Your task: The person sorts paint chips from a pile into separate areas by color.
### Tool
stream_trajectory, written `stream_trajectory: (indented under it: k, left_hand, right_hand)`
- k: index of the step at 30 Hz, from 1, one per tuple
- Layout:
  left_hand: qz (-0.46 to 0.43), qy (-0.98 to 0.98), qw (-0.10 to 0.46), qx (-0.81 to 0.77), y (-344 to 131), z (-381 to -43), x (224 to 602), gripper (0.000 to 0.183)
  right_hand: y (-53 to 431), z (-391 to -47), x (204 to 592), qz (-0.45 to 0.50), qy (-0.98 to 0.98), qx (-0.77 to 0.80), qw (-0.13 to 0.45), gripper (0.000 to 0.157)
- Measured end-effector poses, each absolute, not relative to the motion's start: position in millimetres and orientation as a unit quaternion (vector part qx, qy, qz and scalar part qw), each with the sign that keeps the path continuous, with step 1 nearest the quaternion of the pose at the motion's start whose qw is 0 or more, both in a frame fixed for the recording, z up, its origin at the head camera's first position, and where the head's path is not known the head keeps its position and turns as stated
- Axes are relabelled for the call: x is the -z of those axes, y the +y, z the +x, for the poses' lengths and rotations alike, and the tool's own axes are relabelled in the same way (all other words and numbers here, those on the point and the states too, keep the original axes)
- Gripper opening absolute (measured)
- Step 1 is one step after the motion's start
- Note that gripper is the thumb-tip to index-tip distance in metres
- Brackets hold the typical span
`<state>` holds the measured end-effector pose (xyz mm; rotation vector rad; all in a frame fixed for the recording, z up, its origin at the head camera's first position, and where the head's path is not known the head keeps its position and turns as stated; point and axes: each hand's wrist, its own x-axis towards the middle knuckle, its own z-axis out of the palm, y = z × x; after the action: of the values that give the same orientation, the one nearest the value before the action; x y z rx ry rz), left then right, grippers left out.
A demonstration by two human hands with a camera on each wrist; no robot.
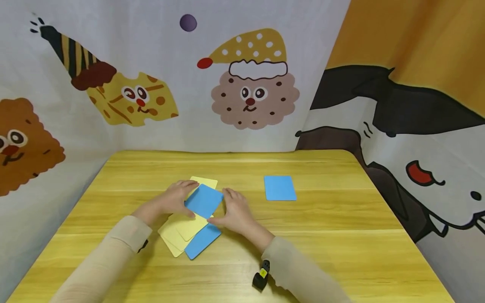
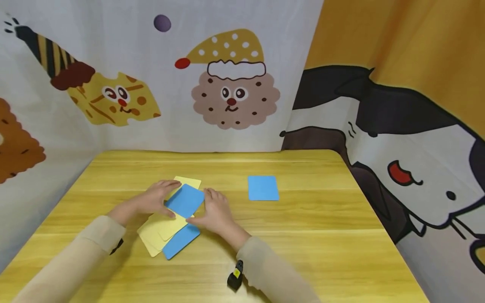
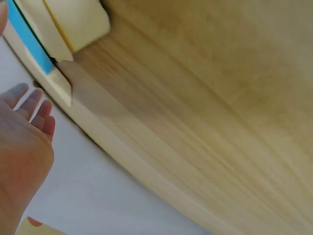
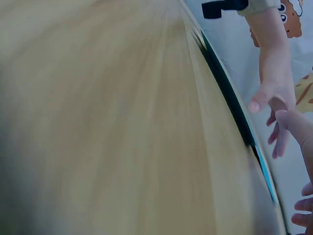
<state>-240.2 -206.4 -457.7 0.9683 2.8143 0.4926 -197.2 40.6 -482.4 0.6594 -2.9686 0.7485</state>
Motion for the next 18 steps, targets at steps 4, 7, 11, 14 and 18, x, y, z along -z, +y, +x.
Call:
stream_trajectory:
  k: [4, 7, 11, 14, 18]
  left_hand:
    - [0.317, 0.931, 0.089, -0.157, -206.1, -250.3, 461.4, 0.111]
    - [0.317, 0.931, 0.104, -0.151, -205.1, -255.9, 461.6, 0.113]
    - [0.320, 0.930, 0.122, -0.136, -202.2, -260.9, 460.2, 0.115]
    - [0.318, 0.928, 0.141, -0.135, -200.3, -264.1, 459.5, 0.115]
    - [0.314, 0.926, 0.150, -0.146, -197.8, -266.5, 459.2, 0.114]
  right_hand:
    - [29.7, -200.9, 488.6, 0.185, -0.954, -0.236, -0.003, 0.109]
    - [23.8, -204.0, 491.9, 0.176, -0.957, -0.231, -0.015, 0.112]
    - [19.2, -206.6, 494.8, 0.175, -0.961, -0.211, -0.025, 0.116]
    - [17.2, -208.3, 496.2, 0.180, -0.964, -0.191, -0.030, 0.116]
    - [17.8, -210.4, 496.1, 0.185, -0.965, -0.182, -0.034, 0.111]
